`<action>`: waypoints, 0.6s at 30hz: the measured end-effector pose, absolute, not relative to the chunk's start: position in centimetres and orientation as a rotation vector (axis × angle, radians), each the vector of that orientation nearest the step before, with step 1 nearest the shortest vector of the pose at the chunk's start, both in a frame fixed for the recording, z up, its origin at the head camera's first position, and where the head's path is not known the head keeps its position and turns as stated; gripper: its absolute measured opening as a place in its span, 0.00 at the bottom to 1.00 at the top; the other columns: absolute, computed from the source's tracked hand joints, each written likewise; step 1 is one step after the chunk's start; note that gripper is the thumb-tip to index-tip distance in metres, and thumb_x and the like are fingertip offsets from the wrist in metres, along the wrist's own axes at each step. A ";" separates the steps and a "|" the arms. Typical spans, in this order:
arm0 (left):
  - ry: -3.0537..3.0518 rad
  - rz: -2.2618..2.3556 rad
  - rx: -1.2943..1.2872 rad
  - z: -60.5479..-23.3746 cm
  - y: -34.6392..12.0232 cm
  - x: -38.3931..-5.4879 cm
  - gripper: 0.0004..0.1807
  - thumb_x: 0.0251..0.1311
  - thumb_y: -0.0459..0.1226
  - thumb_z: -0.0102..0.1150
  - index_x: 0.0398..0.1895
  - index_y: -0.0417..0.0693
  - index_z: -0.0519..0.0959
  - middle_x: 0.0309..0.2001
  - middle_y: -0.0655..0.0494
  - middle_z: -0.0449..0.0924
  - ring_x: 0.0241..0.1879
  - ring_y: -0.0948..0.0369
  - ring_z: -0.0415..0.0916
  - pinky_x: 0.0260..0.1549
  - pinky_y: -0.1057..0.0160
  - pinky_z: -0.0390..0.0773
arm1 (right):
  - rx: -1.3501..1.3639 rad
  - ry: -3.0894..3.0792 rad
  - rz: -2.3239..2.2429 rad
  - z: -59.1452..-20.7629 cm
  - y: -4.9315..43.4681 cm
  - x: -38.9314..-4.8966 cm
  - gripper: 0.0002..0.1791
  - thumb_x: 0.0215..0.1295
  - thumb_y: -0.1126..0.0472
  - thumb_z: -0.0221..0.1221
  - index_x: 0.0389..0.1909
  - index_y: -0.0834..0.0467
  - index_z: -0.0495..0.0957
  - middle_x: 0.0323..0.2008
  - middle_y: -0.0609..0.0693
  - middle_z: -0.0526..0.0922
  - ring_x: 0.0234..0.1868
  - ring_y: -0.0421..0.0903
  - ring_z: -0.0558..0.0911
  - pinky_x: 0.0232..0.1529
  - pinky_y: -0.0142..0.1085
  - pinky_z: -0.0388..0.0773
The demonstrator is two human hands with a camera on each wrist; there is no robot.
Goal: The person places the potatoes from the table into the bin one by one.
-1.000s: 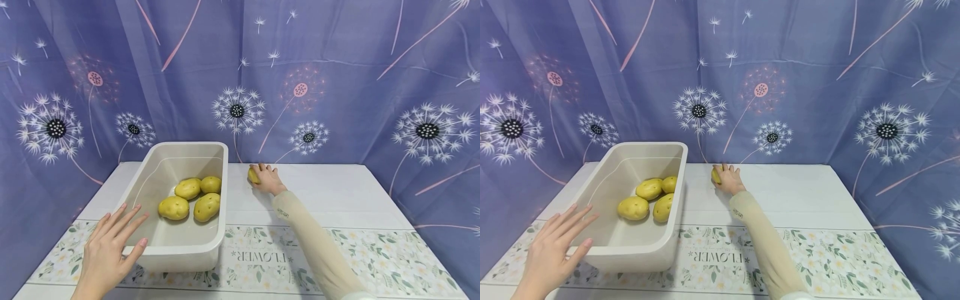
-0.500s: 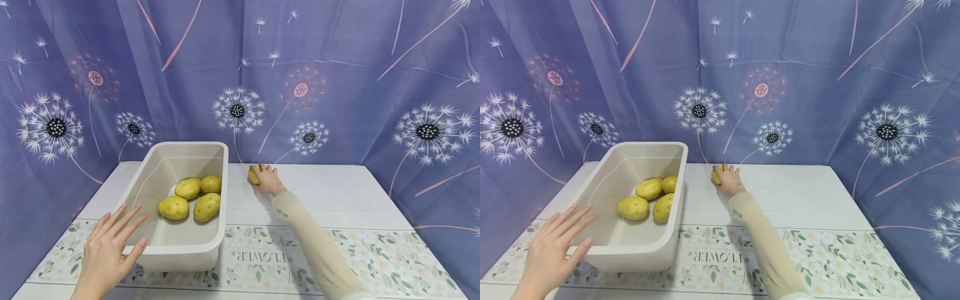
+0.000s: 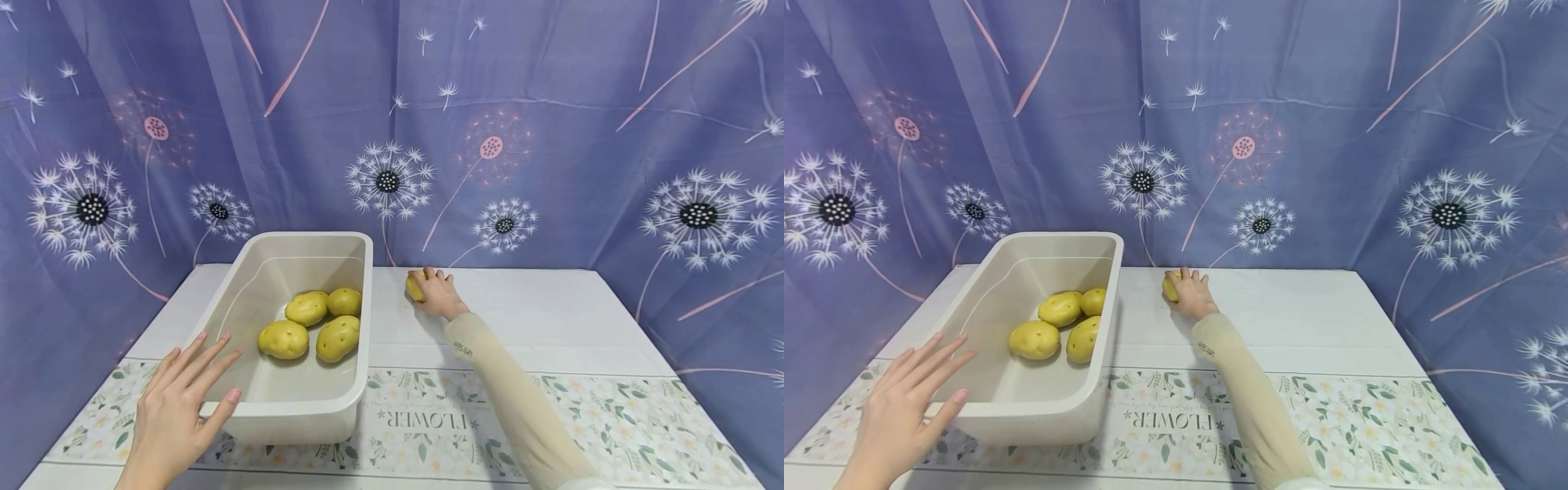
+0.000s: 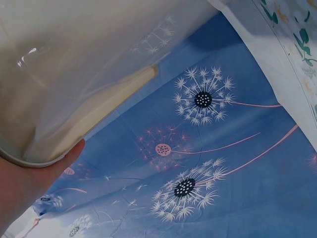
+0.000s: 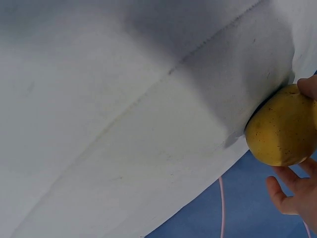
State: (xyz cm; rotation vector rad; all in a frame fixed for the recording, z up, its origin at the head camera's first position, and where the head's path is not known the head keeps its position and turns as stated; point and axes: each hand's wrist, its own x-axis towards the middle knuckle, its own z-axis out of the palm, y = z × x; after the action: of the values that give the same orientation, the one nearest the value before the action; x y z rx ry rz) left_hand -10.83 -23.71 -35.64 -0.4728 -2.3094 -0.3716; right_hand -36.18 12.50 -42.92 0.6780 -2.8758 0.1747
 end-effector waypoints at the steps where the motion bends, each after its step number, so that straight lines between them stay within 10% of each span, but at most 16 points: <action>1: -2.310 -0.371 -0.473 -35.6 -23.7 -10.8 0.23 0.55 0.52 0.50 0.49 0.51 0.77 0.56 0.50 0.74 0.66 0.62 0.55 0.68 0.61 0.46 | 0.678 -2.874 0.173 -42.9 12.5 -36.2 0.35 0.47 0.53 0.63 0.58 0.51 0.63 0.47 0.61 0.70 0.41 0.55 0.72 0.41 0.48 0.69; 18: -2.303 -0.364 -0.479 -35.7 -23.7 -10.9 0.23 0.55 0.52 0.48 0.48 0.51 0.77 0.56 0.51 0.73 0.67 0.62 0.55 0.69 0.62 0.46 | 0.688 -2.869 0.166 -42.3 12.5 -36.1 0.36 0.46 0.52 0.64 0.58 0.52 0.63 0.47 0.60 0.71 0.41 0.56 0.72 0.39 0.48 0.69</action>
State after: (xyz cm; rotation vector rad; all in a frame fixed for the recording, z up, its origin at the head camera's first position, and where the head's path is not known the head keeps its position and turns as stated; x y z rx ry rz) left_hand -10.87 -23.73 -35.66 -0.4787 -2.3027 -0.3640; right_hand -36.08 12.52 -42.35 0.6878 -2.8687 0.1661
